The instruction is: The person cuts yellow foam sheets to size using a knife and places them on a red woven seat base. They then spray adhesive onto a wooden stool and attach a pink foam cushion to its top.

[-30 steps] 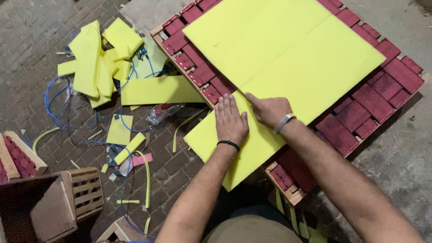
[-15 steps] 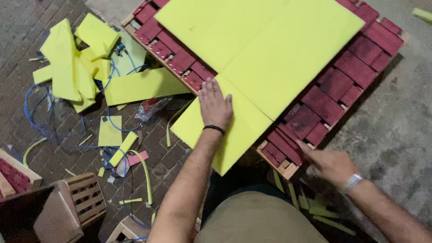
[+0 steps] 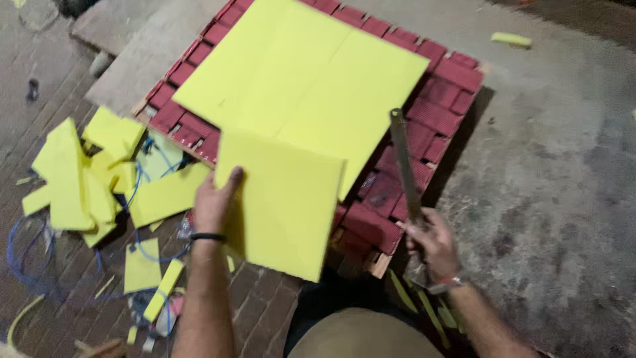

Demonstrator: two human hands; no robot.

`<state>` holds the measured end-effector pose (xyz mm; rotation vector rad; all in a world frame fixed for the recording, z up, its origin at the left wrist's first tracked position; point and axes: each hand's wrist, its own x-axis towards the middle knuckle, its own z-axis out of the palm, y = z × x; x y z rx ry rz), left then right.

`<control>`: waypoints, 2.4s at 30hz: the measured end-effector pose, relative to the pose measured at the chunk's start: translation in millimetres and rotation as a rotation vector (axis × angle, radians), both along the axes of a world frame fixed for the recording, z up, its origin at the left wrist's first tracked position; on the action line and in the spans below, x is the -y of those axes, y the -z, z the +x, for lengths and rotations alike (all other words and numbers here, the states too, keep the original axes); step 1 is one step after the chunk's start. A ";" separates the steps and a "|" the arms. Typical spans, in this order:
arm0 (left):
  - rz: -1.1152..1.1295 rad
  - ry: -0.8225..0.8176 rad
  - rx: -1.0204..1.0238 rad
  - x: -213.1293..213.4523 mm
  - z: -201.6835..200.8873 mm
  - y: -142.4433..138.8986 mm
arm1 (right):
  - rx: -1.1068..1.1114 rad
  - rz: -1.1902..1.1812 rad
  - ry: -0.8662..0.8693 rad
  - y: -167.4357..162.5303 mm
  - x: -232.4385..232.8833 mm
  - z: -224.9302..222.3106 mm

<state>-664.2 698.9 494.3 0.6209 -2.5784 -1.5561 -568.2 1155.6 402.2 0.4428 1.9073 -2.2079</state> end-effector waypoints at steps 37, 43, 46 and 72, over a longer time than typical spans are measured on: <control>-0.576 1.039 -0.414 -364.6 -234.2 107.6 | 0.180 0.488 0.535 43.7 -153.3 -172.0; -0.872 1.298 -0.239 -383.3 -252.4 109.7 | 0.157 0.463 0.716 33.2 -161.8 -150.6; -0.848 1.311 -0.272 -376.3 -257.8 108.7 | 0.041 0.458 0.738 -2.5 -141.9 -140.5; -0.740 1.342 -0.371 -363.6 -263.9 128.2 | 0.353 1.369 0.118 -8.2 -11.1 -269.5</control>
